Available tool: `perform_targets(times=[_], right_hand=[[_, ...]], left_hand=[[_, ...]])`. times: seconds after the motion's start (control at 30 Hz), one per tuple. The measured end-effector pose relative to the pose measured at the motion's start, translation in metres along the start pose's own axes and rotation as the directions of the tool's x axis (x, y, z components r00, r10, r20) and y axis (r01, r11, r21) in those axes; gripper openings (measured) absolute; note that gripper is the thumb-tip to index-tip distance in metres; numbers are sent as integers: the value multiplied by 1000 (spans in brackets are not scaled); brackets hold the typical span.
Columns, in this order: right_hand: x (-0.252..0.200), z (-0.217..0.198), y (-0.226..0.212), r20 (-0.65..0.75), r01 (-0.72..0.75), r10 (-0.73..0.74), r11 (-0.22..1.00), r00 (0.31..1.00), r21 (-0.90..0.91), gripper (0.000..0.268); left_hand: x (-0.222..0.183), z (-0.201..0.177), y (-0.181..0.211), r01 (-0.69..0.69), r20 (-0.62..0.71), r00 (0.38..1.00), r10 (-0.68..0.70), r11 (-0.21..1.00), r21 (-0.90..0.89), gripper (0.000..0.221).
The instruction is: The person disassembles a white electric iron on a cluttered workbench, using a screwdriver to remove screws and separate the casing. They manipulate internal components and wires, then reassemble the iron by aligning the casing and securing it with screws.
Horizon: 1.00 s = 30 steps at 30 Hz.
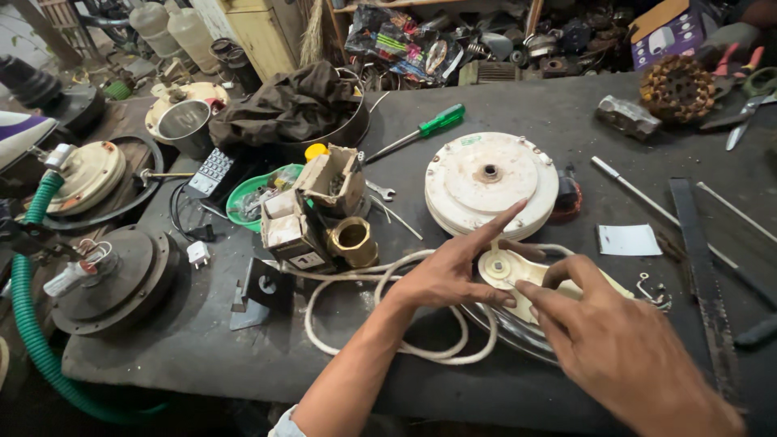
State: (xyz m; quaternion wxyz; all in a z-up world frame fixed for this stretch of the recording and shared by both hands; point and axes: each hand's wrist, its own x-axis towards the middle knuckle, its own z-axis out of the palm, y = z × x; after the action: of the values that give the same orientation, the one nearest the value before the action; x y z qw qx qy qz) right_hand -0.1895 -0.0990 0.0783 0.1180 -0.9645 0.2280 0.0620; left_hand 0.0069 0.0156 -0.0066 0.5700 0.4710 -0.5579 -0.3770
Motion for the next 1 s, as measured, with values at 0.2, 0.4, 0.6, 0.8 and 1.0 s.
perform_targets(times=[0.2,0.4,0.6,0.8,1.0], right_hand=[[14,-11,3,-70,157,-155,987,985,26,24],[-8,30,-10,-389,143,-75,978,918,149,34],[-12,32,-16,-461,184,-109,975,881,121,35],[-8,36,-15,-465,154,-100,985,879,80,33],[-8,86,-25,-751,249,-122,967,649,58,38]], left_hand=[[-1,0,-2,-39,-35,999,42,995,87,120],[-1,0,-5,-14,-1,1000,14,994,-112,119],[-1,2,-3,2,-1,1000,-2,995,-104,118],[-1,0,-8,-72,-4,997,72,997,-31,117],[-1,-3,-15,-8,25,1000,10,998,-58,107]])
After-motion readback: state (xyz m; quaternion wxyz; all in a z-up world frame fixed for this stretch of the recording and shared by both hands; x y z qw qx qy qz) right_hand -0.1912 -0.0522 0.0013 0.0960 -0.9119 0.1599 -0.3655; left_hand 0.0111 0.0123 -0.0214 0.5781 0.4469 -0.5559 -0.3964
